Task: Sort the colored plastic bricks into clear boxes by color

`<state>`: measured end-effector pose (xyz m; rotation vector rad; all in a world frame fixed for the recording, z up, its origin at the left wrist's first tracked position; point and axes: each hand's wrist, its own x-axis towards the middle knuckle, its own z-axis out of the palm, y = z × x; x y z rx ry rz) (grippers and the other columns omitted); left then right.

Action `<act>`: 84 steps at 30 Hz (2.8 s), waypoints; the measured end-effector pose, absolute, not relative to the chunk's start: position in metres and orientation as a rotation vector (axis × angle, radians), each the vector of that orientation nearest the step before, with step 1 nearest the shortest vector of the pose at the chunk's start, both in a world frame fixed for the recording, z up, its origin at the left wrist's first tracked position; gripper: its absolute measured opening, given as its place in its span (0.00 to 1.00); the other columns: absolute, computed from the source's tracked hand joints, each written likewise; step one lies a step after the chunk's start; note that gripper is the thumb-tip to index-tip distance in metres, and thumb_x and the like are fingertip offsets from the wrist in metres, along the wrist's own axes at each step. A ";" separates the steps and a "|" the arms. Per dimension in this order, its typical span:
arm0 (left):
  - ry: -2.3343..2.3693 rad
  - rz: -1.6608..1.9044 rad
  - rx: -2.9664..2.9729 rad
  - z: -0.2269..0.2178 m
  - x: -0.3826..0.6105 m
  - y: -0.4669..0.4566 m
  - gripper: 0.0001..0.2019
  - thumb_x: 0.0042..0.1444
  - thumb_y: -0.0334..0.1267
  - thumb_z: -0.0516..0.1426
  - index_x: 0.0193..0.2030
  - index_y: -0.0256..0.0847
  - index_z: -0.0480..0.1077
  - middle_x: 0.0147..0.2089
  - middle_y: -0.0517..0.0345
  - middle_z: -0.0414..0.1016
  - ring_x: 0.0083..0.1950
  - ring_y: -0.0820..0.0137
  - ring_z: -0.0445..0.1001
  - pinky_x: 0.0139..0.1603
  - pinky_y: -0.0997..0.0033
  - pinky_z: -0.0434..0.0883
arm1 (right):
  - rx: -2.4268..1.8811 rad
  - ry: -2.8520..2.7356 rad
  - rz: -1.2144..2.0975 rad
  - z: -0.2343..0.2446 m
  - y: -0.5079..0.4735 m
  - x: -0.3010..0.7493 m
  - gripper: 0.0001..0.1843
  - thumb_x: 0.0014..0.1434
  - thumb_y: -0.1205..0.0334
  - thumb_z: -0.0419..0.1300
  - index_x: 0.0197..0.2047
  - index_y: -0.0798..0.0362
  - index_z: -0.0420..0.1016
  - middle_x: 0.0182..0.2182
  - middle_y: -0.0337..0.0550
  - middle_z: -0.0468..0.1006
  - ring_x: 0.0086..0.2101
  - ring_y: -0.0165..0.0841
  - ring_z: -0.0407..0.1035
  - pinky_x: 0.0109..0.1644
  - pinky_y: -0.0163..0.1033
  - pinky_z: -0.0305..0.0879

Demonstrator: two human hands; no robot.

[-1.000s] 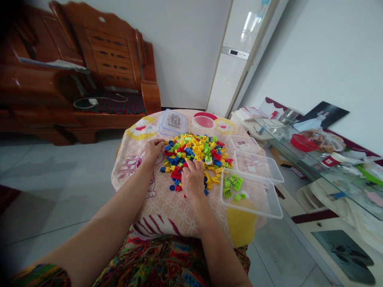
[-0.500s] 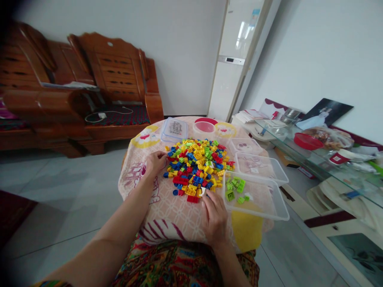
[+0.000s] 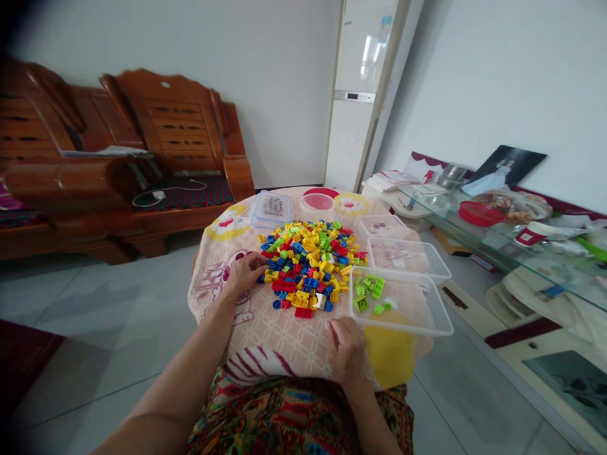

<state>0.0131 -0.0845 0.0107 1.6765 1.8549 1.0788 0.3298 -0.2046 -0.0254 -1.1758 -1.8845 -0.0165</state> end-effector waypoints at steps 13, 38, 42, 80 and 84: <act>1.658 1.275 1.563 0.001 0.006 -0.078 0.16 0.42 0.43 0.62 0.39 0.39 0.76 0.31 0.57 0.78 0.31 0.68 0.75 0.35 0.70 0.72 | -1.425 -1.755 -0.378 0.063 -0.131 0.428 0.18 0.69 0.56 0.50 0.47 0.54 0.79 0.43 0.53 0.82 0.45 0.41 0.73 0.52 0.45 0.67; 0.888 1.351 1.529 0.045 0.159 -0.101 0.11 0.51 0.41 0.65 0.39 0.38 0.81 0.33 0.55 0.80 0.32 0.72 0.75 0.33 0.75 0.72 | -2.115 -2.093 -0.534 0.033 -0.062 0.444 0.28 0.74 0.56 0.40 0.42 0.57 0.80 0.41 0.54 0.82 0.43 0.41 0.72 0.51 0.44 0.53; 0.784 1.289 1.780 0.046 0.200 -0.103 0.11 0.56 0.35 0.62 0.44 0.39 0.81 0.40 0.52 0.81 0.36 0.71 0.77 0.38 0.73 0.74 | -2.096 -2.100 -0.571 0.033 -0.063 0.444 0.28 0.74 0.58 0.40 0.41 0.58 0.80 0.40 0.54 0.83 0.42 0.40 0.72 0.51 0.44 0.52; 2.087 0.975 2.013 0.021 0.086 -0.094 0.04 0.55 0.40 0.62 0.35 0.45 0.79 0.43 0.52 0.79 0.49 0.57 0.75 0.48 0.62 0.68 | -2.132 -2.093 -0.513 0.037 -0.064 0.440 0.29 0.74 0.57 0.39 0.42 0.58 0.80 0.41 0.57 0.83 0.42 0.40 0.73 0.50 0.44 0.56; 2.037 1.065 2.076 0.018 0.090 -0.097 0.03 0.55 0.38 0.62 0.34 0.45 0.78 0.47 0.52 0.78 0.52 0.58 0.73 0.53 0.60 0.68 | -2.146 -2.087 -0.510 0.039 -0.065 0.438 0.29 0.74 0.57 0.40 0.42 0.58 0.81 0.41 0.57 0.83 0.42 0.40 0.73 0.50 0.44 0.56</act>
